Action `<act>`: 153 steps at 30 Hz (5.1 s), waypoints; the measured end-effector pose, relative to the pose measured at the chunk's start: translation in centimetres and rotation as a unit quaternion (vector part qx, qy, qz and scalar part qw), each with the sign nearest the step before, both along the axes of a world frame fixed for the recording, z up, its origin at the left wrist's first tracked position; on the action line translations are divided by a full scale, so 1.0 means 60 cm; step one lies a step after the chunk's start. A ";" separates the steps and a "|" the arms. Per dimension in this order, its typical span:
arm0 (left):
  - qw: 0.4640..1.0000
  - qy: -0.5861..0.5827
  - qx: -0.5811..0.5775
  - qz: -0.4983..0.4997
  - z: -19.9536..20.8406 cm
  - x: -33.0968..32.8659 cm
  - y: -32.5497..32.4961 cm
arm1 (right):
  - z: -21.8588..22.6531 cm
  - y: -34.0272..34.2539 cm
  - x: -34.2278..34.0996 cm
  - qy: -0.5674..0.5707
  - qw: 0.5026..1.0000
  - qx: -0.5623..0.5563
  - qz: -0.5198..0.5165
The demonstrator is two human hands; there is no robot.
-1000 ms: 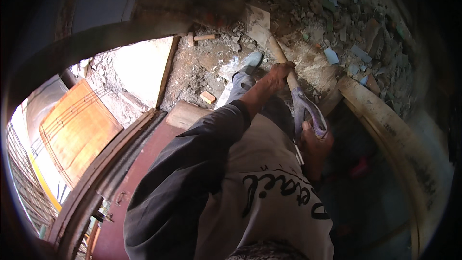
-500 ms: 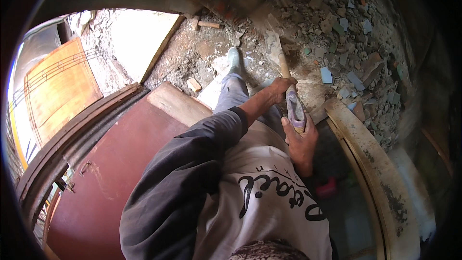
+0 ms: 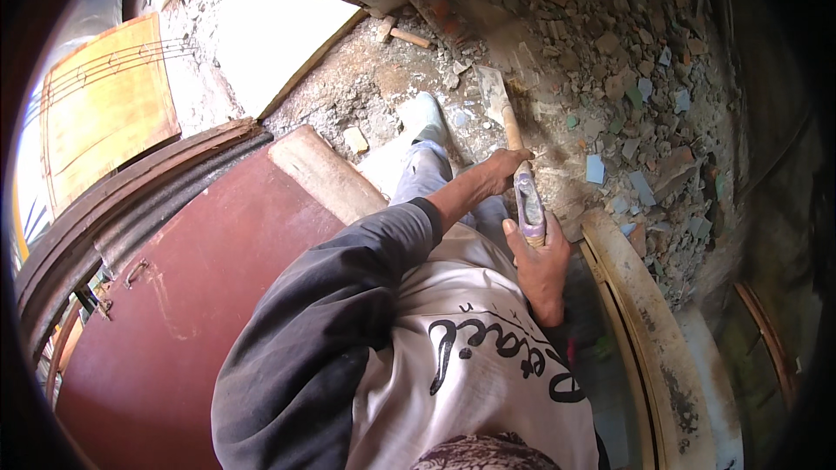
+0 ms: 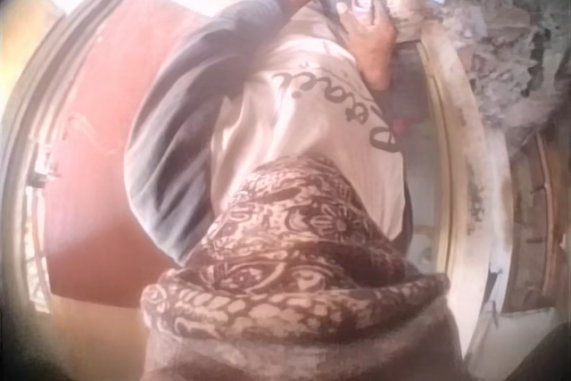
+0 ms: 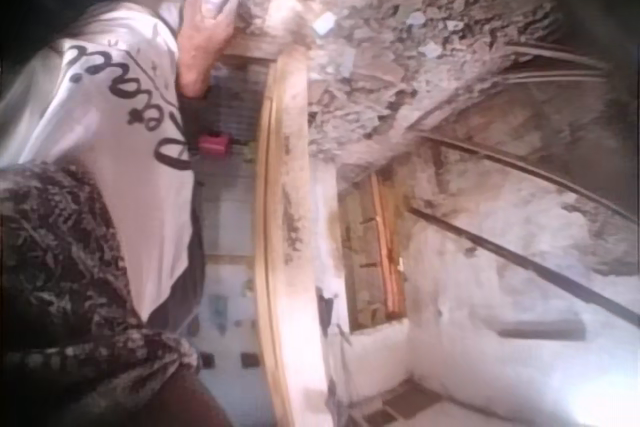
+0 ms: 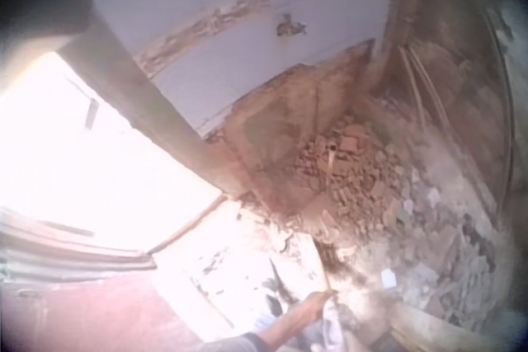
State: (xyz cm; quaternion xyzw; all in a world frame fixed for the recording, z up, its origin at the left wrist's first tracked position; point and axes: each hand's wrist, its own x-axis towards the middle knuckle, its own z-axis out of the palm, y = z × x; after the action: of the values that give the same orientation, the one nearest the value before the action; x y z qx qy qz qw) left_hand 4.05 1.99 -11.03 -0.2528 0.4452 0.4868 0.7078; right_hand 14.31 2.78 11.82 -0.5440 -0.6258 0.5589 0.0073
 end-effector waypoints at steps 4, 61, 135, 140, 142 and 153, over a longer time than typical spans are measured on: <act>1.000 0.004 0.006 -0.021 0.011 -0.056 -0.014 | 0.009 -0.008 -0.069 0.009 0.998 0.047 0.046; 0.940 0.318 0.084 -0.094 0.138 -0.185 -0.277 | -0.036 -0.039 -0.159 0.122 0.947 0.097 0.282; 0.826 0.024 0.093 0.555 0.100 -0.380 -0.634 | -0.132 -0.406 -0.572 0.136 0.718 0.114 0.673; 0.775 0.008 0.090 0.625 0.025 -0.437 -0.673 | -0.173 -0.462 -0.615 0.174 0.697 0.152 0.679; 0.756 0.034 0.078 0.649 0.010 -0.468 -0.680 | -0.172 -0.462 -0.631 0.194 0.710 0.140 0.662; 0.816 0.117 -0.002 0.565 0.061 -0.649 -0.661 | -0.319 -0.283 -0.498 0.037 0.898 0.102 0.427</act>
State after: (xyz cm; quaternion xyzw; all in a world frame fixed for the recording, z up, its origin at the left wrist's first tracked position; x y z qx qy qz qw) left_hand -34.89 -37.66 -7.35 -0.4023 0.3045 0.8264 0.2500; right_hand -15.59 -14.17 -7.34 -0.1994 -0.8509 0.4611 -0.1539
